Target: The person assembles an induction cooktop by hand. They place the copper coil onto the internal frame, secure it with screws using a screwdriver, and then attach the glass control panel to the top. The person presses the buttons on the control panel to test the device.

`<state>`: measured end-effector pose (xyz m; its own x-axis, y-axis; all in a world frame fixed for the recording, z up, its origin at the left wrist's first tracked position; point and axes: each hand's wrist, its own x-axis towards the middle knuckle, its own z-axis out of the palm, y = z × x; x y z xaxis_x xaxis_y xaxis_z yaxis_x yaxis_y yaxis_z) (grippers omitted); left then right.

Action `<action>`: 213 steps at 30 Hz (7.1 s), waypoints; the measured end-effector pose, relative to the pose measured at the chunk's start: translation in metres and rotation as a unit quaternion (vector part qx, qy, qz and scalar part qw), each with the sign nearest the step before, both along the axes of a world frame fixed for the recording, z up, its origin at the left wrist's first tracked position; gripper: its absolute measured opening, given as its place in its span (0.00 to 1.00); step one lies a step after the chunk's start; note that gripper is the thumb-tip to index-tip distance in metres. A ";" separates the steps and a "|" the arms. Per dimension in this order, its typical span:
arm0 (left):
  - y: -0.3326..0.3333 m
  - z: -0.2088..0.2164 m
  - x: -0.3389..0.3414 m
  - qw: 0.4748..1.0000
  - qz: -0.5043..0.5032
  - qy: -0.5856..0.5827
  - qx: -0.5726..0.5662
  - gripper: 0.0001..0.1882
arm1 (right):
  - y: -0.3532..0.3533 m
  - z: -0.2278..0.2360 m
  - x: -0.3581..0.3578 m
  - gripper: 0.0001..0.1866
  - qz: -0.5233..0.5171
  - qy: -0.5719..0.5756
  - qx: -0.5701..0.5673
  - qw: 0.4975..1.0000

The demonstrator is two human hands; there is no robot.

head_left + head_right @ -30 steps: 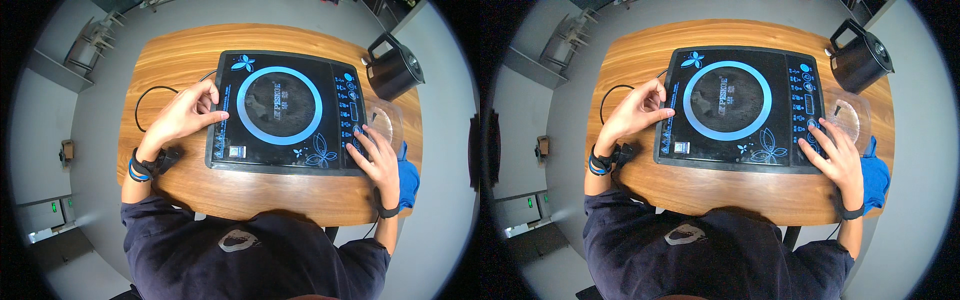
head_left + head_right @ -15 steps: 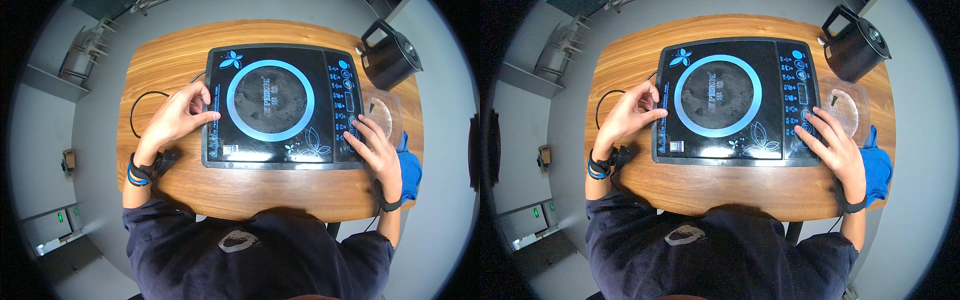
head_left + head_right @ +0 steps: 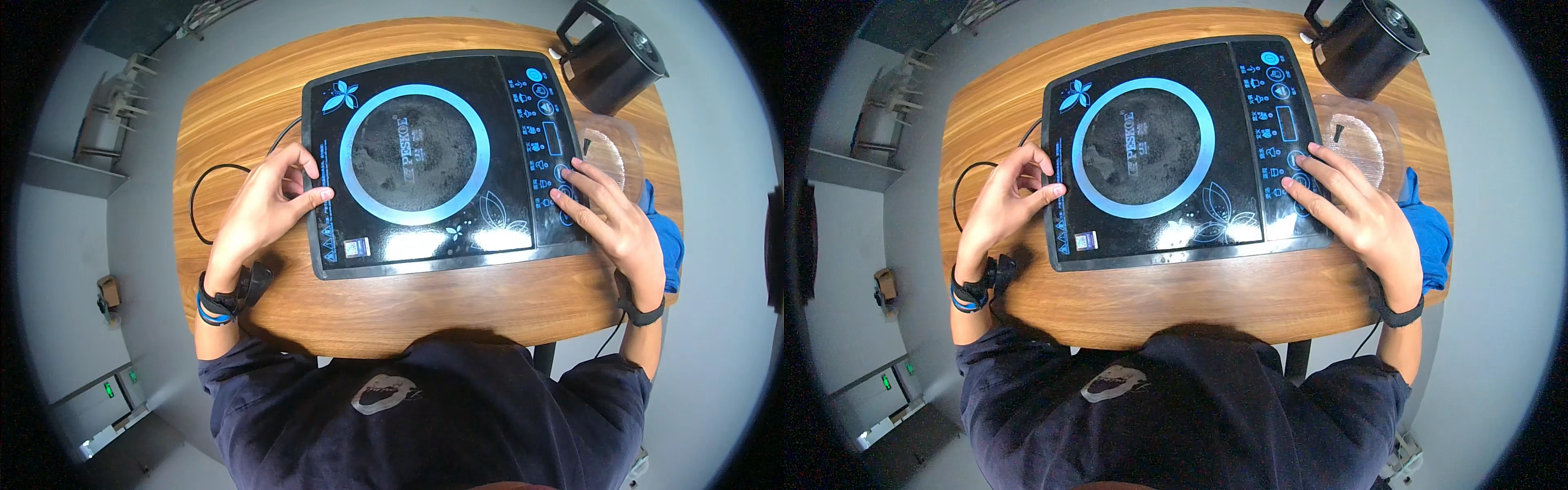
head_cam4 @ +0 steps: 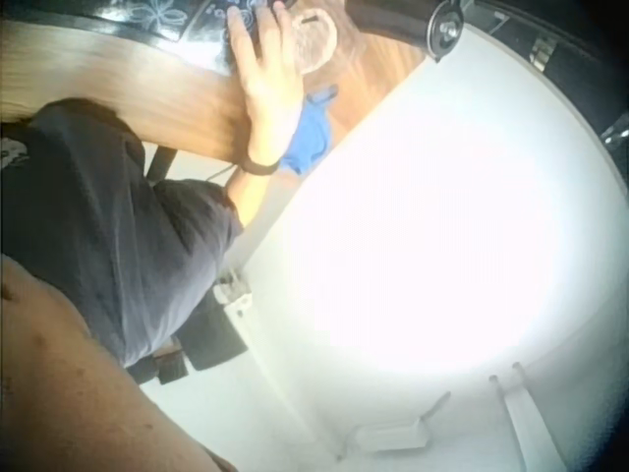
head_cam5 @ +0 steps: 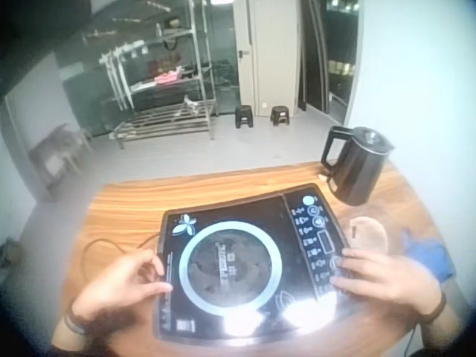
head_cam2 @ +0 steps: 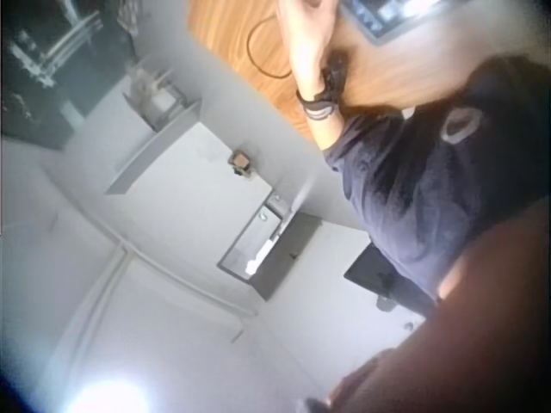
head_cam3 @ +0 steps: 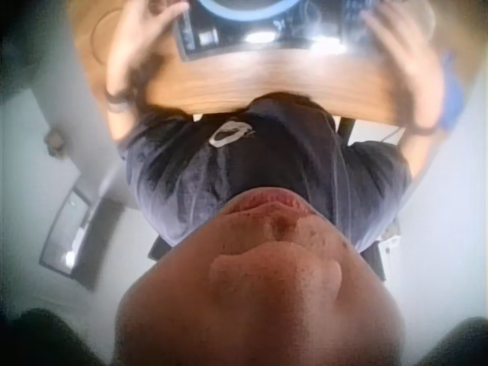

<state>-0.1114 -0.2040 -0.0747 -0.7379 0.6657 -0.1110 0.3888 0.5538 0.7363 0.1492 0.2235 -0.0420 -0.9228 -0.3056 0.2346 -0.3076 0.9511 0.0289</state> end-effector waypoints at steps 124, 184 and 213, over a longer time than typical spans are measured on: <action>0.075 0.065 0.012 0.939 -0.032 0.242 -0.241 0.36 | 0.066 -0.071 -0.047 0.15 -0.115 -0.165 -0.312 0.929; 0.072 0.046 -0.045 0.914 0.014 0.257 -0.314 0.50 | 0.038 -0.054 -0.044 0.46 -0.133 -0.282 -0.523 0.794; 0.010 0.022 -0.036 0.980 0.076 0.061 -0.176 0.33 | 0.036 -0.046 -0.046 0.43 -0.098 -0.262 -0.526 0.803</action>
